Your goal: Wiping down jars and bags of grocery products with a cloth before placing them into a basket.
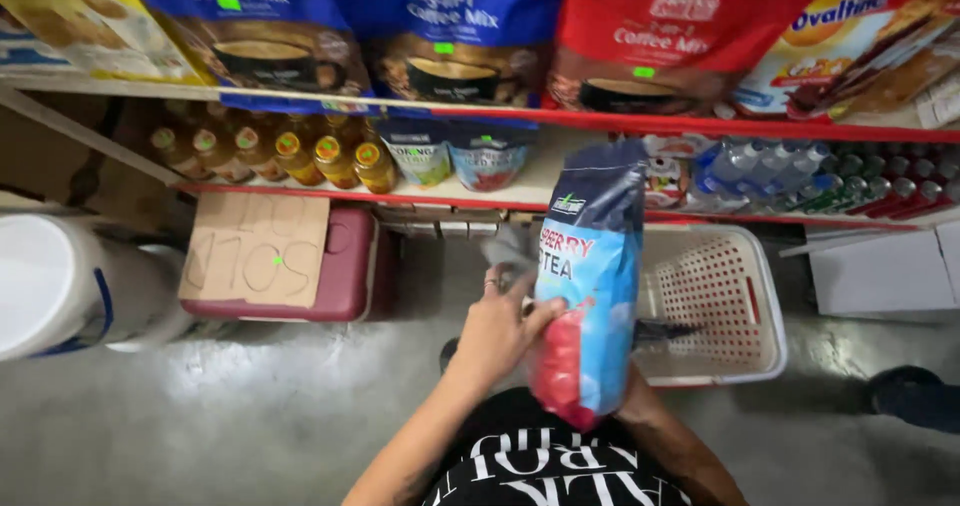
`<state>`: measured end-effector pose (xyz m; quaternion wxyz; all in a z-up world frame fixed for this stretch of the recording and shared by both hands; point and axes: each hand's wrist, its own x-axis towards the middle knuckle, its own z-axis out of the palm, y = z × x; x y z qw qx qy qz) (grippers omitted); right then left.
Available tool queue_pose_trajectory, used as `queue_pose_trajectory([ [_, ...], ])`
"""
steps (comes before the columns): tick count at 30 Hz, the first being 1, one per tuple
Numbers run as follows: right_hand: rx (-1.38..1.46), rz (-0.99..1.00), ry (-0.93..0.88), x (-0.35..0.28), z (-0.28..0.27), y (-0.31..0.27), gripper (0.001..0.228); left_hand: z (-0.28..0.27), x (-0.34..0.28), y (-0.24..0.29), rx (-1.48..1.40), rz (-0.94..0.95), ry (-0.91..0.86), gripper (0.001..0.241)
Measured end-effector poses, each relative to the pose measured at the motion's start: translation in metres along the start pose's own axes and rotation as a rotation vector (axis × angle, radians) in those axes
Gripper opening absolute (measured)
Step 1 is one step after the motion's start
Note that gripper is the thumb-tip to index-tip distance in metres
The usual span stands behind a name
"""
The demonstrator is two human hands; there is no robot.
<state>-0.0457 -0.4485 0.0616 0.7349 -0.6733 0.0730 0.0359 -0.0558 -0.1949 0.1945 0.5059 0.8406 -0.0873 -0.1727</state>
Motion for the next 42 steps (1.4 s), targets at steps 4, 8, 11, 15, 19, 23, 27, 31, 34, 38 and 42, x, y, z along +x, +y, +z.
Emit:
queue_pose_trajectory([
  [4, 0.082, 0.118, 0.067, -0.026, -0.047, 0.025, 0.091, 0.04, 0.004, 0.041, 0.031, -0.067, 0.149, 0.077],
  [8, 0.177, 0.215, 0.148, -0.048, -0.088, 0.043, 0.086, 0.088, 0.033, 0.019, -0.278, -0.303, -0.076, 0.08],
  [11, 0.246, 0.283, 0.221, -0.076, -0.109, 0.03, 0.082, 0.141, 0.058, -0.022, -0.767, -0.282, -0.109, 0.09],
  [15, 0.54, 0.447, 0.08, -0.096, -0.136, 0.056, 0.083, 0.192, 0.062, -0.03, -0.722, -0.583, -0.169, 0.098],
  [19, 0.886, 0.669, -0.057, -0.116, -0.159, 0.113, 0.076, 0.233, 0.08, -0.021, 0.148, -0.451, -0.203, 0.096],
  [23, 1.121, 0.725, -0.18, -0.132, -0.188, 0.227, 0.078, 0.264, 0.066, 0.013, 0.573, -0.283, -0.11, 0.095],
  [27, 0.163, 0.269, -0.322, -0.129, -0.203, 0.216, 0.074, 0.242, 0.073, 0.034, 0.633, -0.098, 0.086, 0.102],
  [31, -0.246, -0.04, -0.268, -0.131, -0.184, 0.145, 0.11, 0.203, 0.093, 0.007, 0.427, -0.304, -0.085, 0.092],
  [34, -0.102, 0.067, -0.195, -0.123, -0.181, 0.13, 0.121, 0.2, 0.093, 0.001, 0.293, -0.325, -0.043, 0.09],
  [38, -0.196, -0.234, -0.217, -0.124, -0.203, 0.143, 0.113, 0.176, 0.071, 0.005, 0.081, -0.304, 0.013, 0.088],
  [42, 0.253, -0.013, -0.131, -0.094, -0.194, 0.098, 0.098, 0.147, 0.037, 0.023, -0.338, -0.191, -0.019, 0.088],
])
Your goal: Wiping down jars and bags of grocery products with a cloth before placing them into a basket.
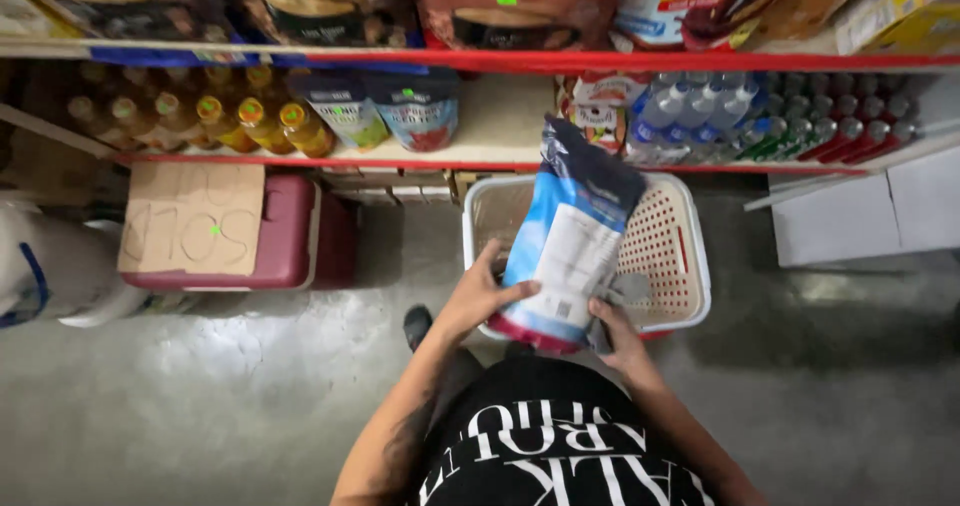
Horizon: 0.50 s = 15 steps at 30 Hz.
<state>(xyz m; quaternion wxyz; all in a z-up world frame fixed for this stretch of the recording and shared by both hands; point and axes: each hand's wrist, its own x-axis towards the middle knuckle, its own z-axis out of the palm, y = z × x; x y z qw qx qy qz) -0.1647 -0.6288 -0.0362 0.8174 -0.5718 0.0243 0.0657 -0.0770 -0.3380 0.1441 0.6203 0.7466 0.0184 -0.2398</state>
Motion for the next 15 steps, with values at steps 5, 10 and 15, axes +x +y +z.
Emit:
queue_pose_trajectory([
  [5, -0.015, 0.21, 0.226, 0.034, 0.042, -0.038, 0.089, -0.034, -0.001, 0.016, -0.263, 0.451, -0.097, 0.105],
  [10, -0.326, -0.153, 0.206, 0.057, 0.136, -0.117, 0.092, -0.061, 0.0, 0.007, -0.642, 0.22, -0.189, 0.072],
  [15, -0.879, -0.71, 0.128, 0.067, 0.257, -0.174, 0.085, -0.099, -0.012, -0.009, -0.771, 0.195, -0.059, 0.063],
])
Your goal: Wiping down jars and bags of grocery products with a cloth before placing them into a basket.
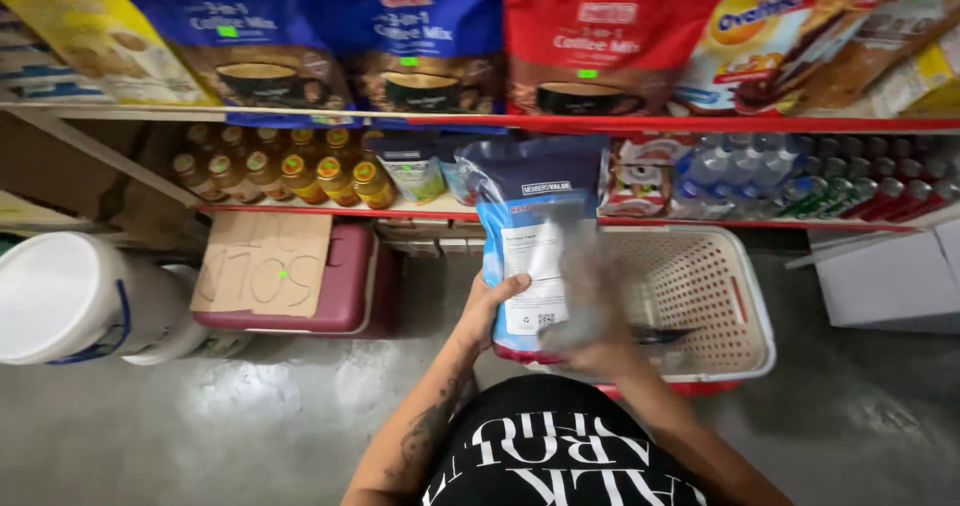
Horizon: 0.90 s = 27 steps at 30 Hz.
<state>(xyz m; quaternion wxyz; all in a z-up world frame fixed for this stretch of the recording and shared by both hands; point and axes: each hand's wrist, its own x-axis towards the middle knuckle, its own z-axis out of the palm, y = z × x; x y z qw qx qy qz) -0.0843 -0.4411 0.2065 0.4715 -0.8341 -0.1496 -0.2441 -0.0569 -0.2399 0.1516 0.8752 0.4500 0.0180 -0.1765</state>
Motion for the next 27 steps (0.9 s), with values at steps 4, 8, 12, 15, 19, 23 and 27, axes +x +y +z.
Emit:
queue_pose_trajectory([
  [4, -0.397, -0.309, -0.31, 0.062, 0.063, 0.014, 0.099, -0.033, -0.015, 0.013, -0.019, -0.058, 0.016, 0.06],
  [8, -0.205, 0.335, -0.193, 0.093, 0.114, 0.054, 0.087, -0.062, -0.029, 0.017, 0.054, -0.075, 0.073, 0.062],
  [12, -0.373, -0.302, -0.294, 0.058, 0.142, -0.034, 0.103, -0.111, -0.024, 0.004, 0.014, -0.073, 0.065, 0.062],
  [15, -0.41, -0.492, -0.529, 0.075, 0.156, -0.043, 0.091, -0.133, -0.017, 0.0, -0.233, 0.207, -0.232, 0.092],
  [19, -0.412, -0.237, -0.324, 0.105, 0.166, 0.034, 0.066, -0.114, -0.024, 0.037, -0.009, -0.026, 0.024, 0.059],
  [23, -0.279, -0.087, -0.172, 0.061, 0.147, 0.001, 0.066, -0.117, -0.022, 0.048, 0.019, -0.05, 0.003, 0.057],
  [27, -0.267, -0.267, -0.275, -0.01, 0.146, -0.06, 0.068, -0.158, -0.006, 0.02, 0.017, 0.002, -0.012, 0.054],
])
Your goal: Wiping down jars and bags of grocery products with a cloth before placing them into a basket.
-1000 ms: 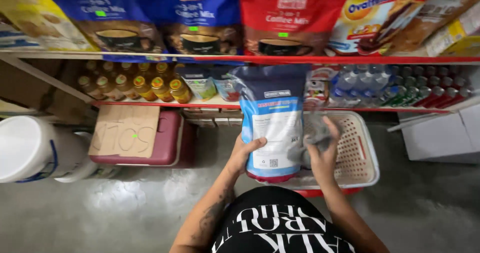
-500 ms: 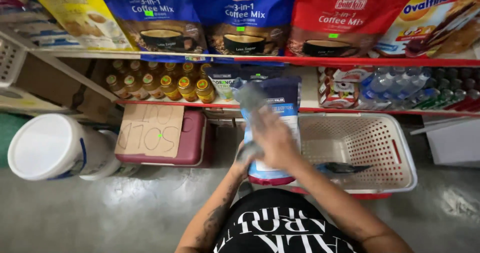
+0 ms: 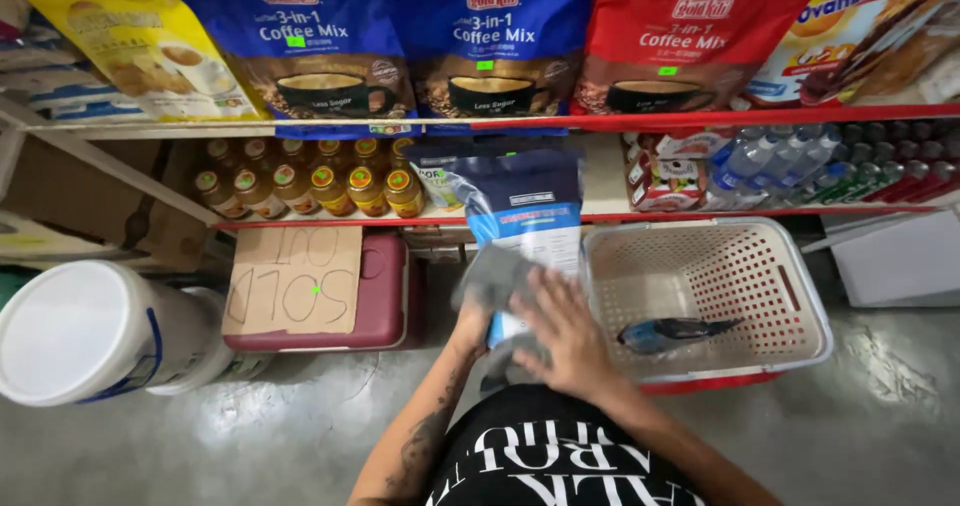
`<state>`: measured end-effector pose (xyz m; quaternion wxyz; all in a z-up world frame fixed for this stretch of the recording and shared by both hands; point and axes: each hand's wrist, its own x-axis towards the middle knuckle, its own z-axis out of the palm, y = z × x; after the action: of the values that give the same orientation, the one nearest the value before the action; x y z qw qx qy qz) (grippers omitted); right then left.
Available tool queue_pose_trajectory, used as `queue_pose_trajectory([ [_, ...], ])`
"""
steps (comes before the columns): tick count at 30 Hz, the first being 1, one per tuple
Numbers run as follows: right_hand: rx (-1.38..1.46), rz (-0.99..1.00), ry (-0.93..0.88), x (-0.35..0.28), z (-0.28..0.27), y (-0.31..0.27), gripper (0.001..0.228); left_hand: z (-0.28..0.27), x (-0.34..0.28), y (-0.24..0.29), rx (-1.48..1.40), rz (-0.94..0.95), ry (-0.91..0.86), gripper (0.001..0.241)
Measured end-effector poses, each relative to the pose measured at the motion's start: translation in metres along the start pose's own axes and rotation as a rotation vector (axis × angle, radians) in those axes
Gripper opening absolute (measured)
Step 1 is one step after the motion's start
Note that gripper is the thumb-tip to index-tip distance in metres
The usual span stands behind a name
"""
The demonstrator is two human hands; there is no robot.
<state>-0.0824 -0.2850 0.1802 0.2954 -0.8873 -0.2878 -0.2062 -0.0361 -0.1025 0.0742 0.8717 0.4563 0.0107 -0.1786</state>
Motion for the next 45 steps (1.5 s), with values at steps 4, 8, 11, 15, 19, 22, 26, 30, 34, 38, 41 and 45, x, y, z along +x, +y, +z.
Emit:
queue_pose_trajectory([
  [4, 0.062, 0.271, 0.099, -0.03, 0.036, 0.071, 0.054, 0.026, -0.008, 0.029, -0.049, -0.007, -0.006, 0.06],
  [8, 0.296, 0.64, 0.234, -0.064, 0.073, 0.145, 0.05, 0.054, -0.016, 0.056, 0.011, 0.028, -0.021, 0.062],
  [11, 0.297, 0.591, 0.239, -0.069, 0.064, 0.155, 0.054, 0.058, -0.012, 0.064, 0.103, -0.002, -0.068, 0.069],
  [15, 0.289, 0.543, 0.247, -0.078, 0.036, 0.158, 0.061, 0.077, 0.004, 0.063, 0.124, -0.029, -0.202, 0.072],
  [19, 0.279, 0.47, 0.237, -0.082, -0.006, 0.163, 0.068, 0.105, 0.027, 0.055, 0.105, 0.032, -0.376, 0.08],
  [22, 0.278, 0.42, 0.238, -0.083, -0.032, 0.161, 0.073, 0.127, 0.035, 0.05, 0.133, 0.097, -0.423, 0.086],
  [26, 0.284, 0.352, 0.22, -0.088, -0.066, 0.155, 0.081, 0.203, -0.005, 0.095, 0.498, 0.598, -0.094, 0.107],
  [30, 0.303, 0.271, 0.205, -0.091, -0.092, 0.149, 0.088, 0.222, 0.02, 0.045, 0.722, 0.799, -0.078, 0.105],
  [34, 0.326, 0.212, 0.182, -0.104, -0.107, 0.133, 0.096, 0.208, 0.085, -0.023, -0.103, 0.287, -0.181, 0.087],
  [38, -0.106, 0.049, 0.157, -0.074, -0.12, 0.131, 0.097, 0.19, 0.113, -0.043, 0.003, 0.261, -0.153, 0.081],
  [41, -0.143, 0.113, 0.042, -0.018, -0.141, 0.155, 0.093, 0.177, 0.113, -0.057, 0.072, 0.211, -0.13, 0.076],
  [45, 0.462, 0.454, -0.052, -0.065, -0.116, 0.217, 0.09, 0.155, 0.109, -0.058, 0.164, 0.17, -0.096, 0.07],
])
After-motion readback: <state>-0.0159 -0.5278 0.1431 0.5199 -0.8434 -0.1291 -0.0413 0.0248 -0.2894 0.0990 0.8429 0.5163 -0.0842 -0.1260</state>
